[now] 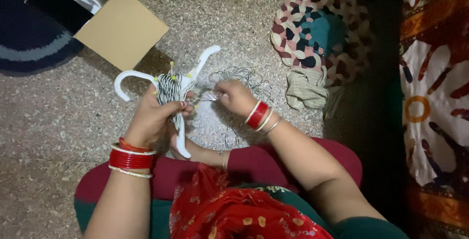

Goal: The person sits on the floor and winds a string of fairy lights around a white plastic hanger, gathering the loose wire from the floor and wrapping it around the hanger. They then wrap the coiled lights in a white cloth and handle a small yellow item.

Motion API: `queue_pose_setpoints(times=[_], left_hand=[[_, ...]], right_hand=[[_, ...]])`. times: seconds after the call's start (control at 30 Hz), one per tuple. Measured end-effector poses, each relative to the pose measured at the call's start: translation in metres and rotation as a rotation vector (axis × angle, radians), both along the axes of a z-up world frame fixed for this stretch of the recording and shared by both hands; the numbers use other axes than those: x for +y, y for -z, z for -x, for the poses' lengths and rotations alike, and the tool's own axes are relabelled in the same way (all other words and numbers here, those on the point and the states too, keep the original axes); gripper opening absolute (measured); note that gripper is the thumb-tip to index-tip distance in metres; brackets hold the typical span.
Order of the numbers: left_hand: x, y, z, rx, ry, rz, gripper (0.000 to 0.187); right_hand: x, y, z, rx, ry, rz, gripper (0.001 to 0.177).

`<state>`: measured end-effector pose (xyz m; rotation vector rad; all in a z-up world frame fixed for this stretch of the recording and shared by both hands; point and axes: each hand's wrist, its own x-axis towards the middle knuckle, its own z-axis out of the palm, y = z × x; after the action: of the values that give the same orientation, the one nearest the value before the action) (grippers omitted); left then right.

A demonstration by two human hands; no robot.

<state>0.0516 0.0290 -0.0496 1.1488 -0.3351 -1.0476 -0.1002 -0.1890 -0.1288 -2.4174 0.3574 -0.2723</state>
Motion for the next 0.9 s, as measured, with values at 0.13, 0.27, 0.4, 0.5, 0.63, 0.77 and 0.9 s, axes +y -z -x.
queue_pose_setpoints(times=[0.13,0.27,0.4,0.5,0.63,0.77,0.9], left_hand=[[-0.001,0.005,-0.004,-0.235,0.078,-0.205,0.05],[-0.006,0.001,0.003,-0.204,0.258,-0.207,0.051],[-0.009,-0.009,0.01,-0.158,0.379,-0.272,0.044],[-0.01,-0.013,0.019,-0.117,0.5,-0.173,0.04],[-0.011,-0.013,0.022,-0.097,0.538,-0.136,0.035],[-0.006,-0.01,0.013,-0.03,0.377,-0.06,0.035],[-0.002,-0.001,0.007,0.129,0.199,0.239,0.032]], right_hand=[[-0.037,-0.023,0.015,-0.249,0.126,0.039,0.011],[-0.054,-0.043,0.019,-0.216,0.297,-0.007,0.012],[-0.065,-0.047,0.019,-0.373,0.327,-0.103,0.017],[-0.073,-0.042,0.019,-0.409,0.373,-0.146,0.019],[-0.079,-0.024,0.019,-0.323,0.331,-0.227,0.019],[-0.064,0.0,0.012,-0.224,0.22,-0.332,0.016],[-0.031,0.014,0.003,-0.155,0.083,-0.009,0.019]])
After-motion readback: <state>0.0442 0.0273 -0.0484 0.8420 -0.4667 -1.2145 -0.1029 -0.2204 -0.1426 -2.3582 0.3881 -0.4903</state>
